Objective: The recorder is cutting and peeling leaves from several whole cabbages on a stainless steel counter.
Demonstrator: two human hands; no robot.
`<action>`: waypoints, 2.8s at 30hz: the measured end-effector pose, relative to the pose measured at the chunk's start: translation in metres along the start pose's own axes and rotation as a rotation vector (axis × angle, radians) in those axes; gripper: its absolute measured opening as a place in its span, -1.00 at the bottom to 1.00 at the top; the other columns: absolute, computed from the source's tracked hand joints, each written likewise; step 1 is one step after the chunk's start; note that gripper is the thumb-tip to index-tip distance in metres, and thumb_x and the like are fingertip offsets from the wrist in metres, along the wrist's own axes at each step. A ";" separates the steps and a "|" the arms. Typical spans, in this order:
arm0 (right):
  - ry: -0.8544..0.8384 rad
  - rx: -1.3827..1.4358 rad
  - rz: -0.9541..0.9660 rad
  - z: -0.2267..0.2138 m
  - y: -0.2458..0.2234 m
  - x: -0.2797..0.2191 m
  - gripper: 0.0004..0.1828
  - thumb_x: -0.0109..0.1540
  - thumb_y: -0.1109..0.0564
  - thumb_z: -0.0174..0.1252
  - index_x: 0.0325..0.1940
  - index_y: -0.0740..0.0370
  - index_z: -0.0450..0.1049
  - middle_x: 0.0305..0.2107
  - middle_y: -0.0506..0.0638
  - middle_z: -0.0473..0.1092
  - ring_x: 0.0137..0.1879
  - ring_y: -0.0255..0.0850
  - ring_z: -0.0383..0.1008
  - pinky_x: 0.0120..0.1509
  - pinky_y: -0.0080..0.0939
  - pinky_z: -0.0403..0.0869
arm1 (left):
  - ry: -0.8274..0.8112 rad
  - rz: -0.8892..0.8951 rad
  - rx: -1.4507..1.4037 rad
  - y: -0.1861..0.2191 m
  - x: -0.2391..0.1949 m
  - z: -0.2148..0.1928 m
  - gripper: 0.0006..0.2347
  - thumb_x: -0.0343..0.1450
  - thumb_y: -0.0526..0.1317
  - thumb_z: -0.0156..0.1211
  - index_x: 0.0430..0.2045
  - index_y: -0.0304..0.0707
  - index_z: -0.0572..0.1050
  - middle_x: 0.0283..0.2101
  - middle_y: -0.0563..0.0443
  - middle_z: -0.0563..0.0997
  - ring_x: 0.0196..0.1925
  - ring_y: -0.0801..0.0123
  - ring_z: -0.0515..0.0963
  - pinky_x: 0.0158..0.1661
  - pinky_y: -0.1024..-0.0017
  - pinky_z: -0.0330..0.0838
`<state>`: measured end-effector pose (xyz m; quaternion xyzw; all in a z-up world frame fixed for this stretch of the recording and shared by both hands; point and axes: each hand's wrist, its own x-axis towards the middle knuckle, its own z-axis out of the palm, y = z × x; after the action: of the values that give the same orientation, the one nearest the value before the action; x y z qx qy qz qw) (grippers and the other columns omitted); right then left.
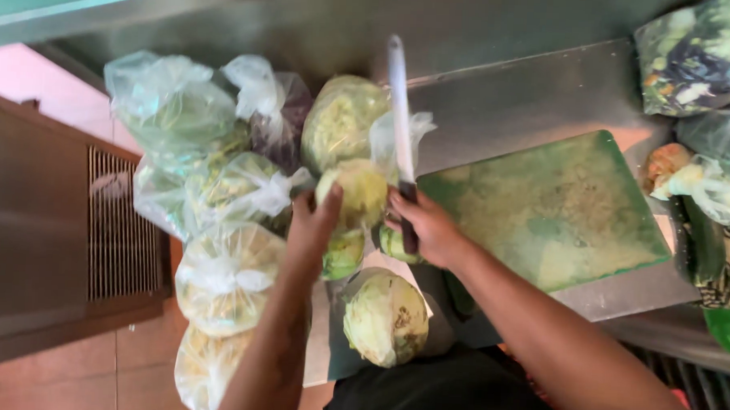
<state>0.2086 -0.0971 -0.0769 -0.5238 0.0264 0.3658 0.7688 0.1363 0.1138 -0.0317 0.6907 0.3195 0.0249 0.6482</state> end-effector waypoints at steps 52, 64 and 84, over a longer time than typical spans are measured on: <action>0.269 -1.231 0.083 -0.258 -0.062 -0.249 -0.54 0.34 -0.12 0.01 0.08 0.31 0.19 -0.32 0.43 0.51 -0.14 0.35 0.51 -0.04 0.27 0.40 | -0.422 0.212 1.147 0.018 -0.122 0.330 0.03 0.04 0.10 0.64 0.29 -0.40 0.09 0.33 -0.37 0.21 0.38 -0.24 0.26 0.27 0.10 0.32; 0.097 -1.428 0.417 -0.222 -0.118 -0.271 -0.51 0.34 -0.06 -0.04 0.16 0.39 0.11 -0.25 0.48 0.49 -0.05 0.37 0.53 0.08 0.27 0.42 | -0.436 0.226 1.177 0.027 -0.126 0.329 -0.02 0.06 0.09 0.62 0.29 -0.30 0.10 0.31 -0.18 0.24 0.39 -0.07 0.24 0.15 0.07 0.43; 0.146 -1.417 0.363 -0.304 0.067 -0.289 -0.59 0.41 -0.08 -0.18 0.11 0.32 0.25 -0.24 0.35 0.55 -0.11 0.22 0.63 -0.03 0.26 0.50 | -0.453 0.144 1.062 0.021 -0.109 0.315 0.04 0.09 0.11 0.61 0.33 -0.45 0.02 0.34 -0.39 0.21 0.36 -0.20 0.27 0.24 0.10 0.32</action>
<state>0.0616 -0.4900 -0.1433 -0.9055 -0.0787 0.3810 0.1695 0.1997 -0.2141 -0.0207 0.9292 0.0938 -0.2431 0.2619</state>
